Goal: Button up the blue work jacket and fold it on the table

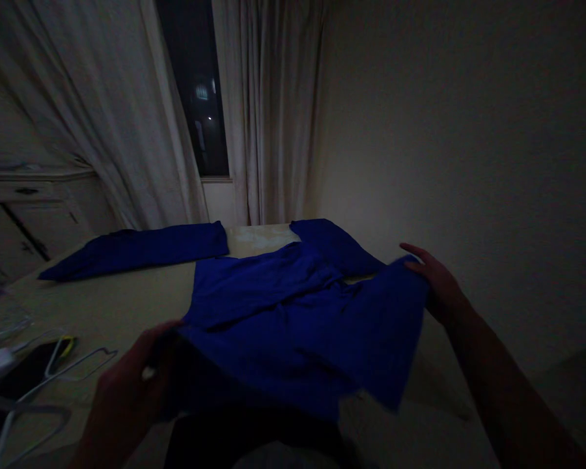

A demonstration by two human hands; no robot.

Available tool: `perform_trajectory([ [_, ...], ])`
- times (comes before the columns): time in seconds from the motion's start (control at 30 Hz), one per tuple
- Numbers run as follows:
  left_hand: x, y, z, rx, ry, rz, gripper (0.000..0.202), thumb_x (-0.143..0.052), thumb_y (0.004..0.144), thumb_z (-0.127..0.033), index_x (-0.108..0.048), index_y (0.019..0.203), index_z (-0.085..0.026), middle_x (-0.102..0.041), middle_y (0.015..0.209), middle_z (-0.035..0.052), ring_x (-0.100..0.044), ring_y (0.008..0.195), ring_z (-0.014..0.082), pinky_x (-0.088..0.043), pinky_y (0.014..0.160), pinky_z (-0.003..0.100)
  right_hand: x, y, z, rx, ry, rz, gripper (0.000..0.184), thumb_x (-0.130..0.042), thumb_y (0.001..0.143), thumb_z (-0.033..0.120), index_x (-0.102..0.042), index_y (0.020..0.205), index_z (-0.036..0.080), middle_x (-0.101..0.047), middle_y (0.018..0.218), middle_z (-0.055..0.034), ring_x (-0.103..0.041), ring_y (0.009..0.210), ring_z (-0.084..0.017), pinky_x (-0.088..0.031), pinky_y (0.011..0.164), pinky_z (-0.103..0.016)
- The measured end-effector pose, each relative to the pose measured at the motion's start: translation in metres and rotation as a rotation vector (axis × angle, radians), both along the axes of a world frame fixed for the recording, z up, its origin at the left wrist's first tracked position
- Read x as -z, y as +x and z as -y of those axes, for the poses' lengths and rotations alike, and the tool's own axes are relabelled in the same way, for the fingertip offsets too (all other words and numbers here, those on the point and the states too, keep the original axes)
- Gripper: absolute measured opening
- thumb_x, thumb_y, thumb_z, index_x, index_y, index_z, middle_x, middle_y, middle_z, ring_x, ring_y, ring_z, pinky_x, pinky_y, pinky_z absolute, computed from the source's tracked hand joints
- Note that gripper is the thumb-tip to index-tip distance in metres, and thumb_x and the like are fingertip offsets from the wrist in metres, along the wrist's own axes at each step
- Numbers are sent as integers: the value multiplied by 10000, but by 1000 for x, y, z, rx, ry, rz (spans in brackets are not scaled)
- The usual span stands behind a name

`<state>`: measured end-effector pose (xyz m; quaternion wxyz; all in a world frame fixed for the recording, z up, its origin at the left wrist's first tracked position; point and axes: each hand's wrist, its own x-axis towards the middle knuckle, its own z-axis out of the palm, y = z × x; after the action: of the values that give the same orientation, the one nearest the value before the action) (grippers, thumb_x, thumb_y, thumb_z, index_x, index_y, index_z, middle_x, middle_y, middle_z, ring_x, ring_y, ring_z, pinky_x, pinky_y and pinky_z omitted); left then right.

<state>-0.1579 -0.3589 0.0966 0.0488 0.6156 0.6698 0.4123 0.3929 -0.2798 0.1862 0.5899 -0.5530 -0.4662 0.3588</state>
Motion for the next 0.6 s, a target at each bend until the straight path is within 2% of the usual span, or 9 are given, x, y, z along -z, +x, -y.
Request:
perform_trajectory([
  [0.1, -48, 10, -85, -134, 176, -76, 456, -498, 958, -452, -618, 1324, -207, -759, 1135, 99, -740, 981, 290, -574, 886, 403, -7, -35, -103, 57, 109, -127, 468, -764, 792, 489, -638, 1190, 277, -670, 847, 6, -654, 703, -166, -565, 629, -263],
  [0.13, -56, 6, -113, -172, 212, -47, 513, -491, 969, -432, -558, 1408, -174, -731, 1235, 136, -724, 1064, 311, -562, 939, 434, -2, -45, -130, 47, 77, -137, 417, -712, 835, 534, -617, 1147, 275, -681, 868, -6, -677, 754, -180, -585, 685, -288],
  [0.17, -57, -1, -136, -215, 206, -16, 601, -503, 968, -437, -477, 1486, -134, -698, 1309, 178, -706, 1128, 337, -552, 974, 464, 6, -51, -151, 51, 45, -113, 399, -679, 858, 560, -604, 1113, 262, -693, 884, -28, -694, 797, -200, -596, 730, -321],
  [0.23, -40, -20, -167, -261, 93, 13, 793, -546, 944, -468, -330, 1570, -32, -601, 1436, 278, -639, 1263, 399, -513, 1049, 520, 31, -55, -172, 130, -16, 126, 415, -663, 871, 569, -592, 1110, 237, -717, 962, -81, -712, 917, -245, -591, 849, -384],
  [0.3, -5, -41, -177, -277, -122, 66, 907, -570, 921, -518, -288, 1573, 46, -558, 1453, 350, -606, 1306, 445, -491, 1078, 557, 65, -45, -170, 255, -63, 513, 476, -666, 871, 561, -592, 1173, 200, -720, 1101, -147, -695, 1074, -299, -542, 982, -439],
  [0.37, 31, -54, -173, -260, -346, 221, 900, -578, 910, -547, -357, 1543, 52, -613, 1390, 345, -654, 1247, 435, -530, 1041, 534, 99, -28, -158, 323, -158, 803, 573, -621, 895, 604, -584, 1245, 153, -694, 1215, -220, -662, 1188, -354, -489, 1055, -484],
  [0.43, 54, -55, -166, -231, -491, 420, 833, -608, 897, -547, -454, 1496, 11, -677, 1326, 298, -719, 1144, 390, -590, 960, 473, 127, -13, -144, 319, -314, 901, 687, -590, 895, 681, -573, 1284, 115, -678, 1253, -270, -654, 1219, -396, -483, 1054, -512],
  [0.5, 58, -49, -164, -203, -555, 614, 758, -682, 861, -539, -553, 1416, -39, -734, 1250, 243, -761, 1033, 348, -628, 876, 427, 147, -9, -136, 284, -433, 859, 738, -639, 853, 703, -574, 1287, 109, -680, 1261, -280, -650, 1232, -415, -480, 1057, -529],
  [0.6, 40, -32, -169, -90, -685, 893, 635, -816, 764, -513, -685, 1203, -72, -799, 1038, 199, -786, 857, 339, -656, 779, 431, 159, -21, -131, 165, -394, 571, 761, -789, 742, 611, -580, 1282, 117, -690, 1263, -262, -631, 1258, -420, -454, 1094, -558],
])
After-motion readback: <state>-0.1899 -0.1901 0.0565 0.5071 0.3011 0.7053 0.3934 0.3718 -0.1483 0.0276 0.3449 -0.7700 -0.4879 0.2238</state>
